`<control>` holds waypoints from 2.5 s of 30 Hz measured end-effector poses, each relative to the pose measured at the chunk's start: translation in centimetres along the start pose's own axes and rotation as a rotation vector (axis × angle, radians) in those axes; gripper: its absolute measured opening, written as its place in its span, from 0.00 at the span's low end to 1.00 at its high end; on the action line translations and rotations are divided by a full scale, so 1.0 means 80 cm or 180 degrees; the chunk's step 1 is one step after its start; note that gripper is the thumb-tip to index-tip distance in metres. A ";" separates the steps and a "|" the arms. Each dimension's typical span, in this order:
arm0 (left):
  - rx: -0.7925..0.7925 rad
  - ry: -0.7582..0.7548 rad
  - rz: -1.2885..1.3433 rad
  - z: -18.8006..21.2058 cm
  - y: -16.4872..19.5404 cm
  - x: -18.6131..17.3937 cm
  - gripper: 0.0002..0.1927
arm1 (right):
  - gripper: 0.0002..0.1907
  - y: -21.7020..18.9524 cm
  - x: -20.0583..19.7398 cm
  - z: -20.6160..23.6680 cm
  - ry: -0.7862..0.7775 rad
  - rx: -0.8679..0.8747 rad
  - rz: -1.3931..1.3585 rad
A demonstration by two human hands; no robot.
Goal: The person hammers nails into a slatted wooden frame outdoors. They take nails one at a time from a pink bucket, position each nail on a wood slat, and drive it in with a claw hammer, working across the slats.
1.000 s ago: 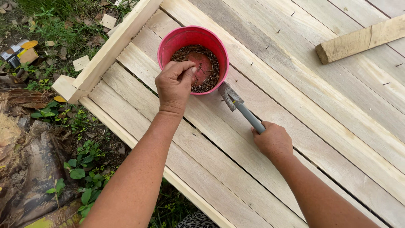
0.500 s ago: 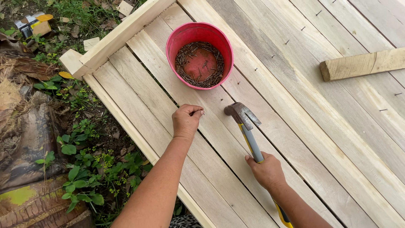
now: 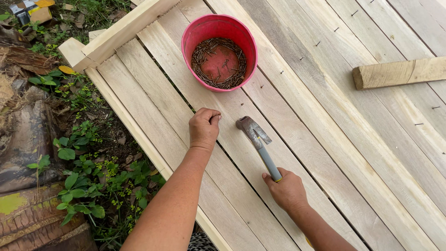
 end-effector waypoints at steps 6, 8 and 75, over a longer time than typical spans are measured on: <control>0.0268 -0.0073 -0.0211 0.007 0.011 -0.005 0.02 | 0.23 0.005 0.004 -0.004 -0.0049 0.0056 0.0098; 0.0260 -0.0275 -0.0398 0.008 0.015 -0.002 0.02 | 0.22 0.005 0.006 -0.004 -0.0081 0.0075 0.0071; 0.0442 -0.0827 -0.1600 -0.008 -0.010 -0.022 0.11 | 0.20 -0.066 -0.003 0.034 -0.0104 -0.0192 -0.0340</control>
Point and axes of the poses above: each hand's wrist, its own z-axis away from the middle knuckle, its own x-axis out of the palm, y = z × x, the point moved 5 cm from there along -z, towards the middle knuckle, and after that the axes turned 10 degrees about -z, right-handed, at the moved point
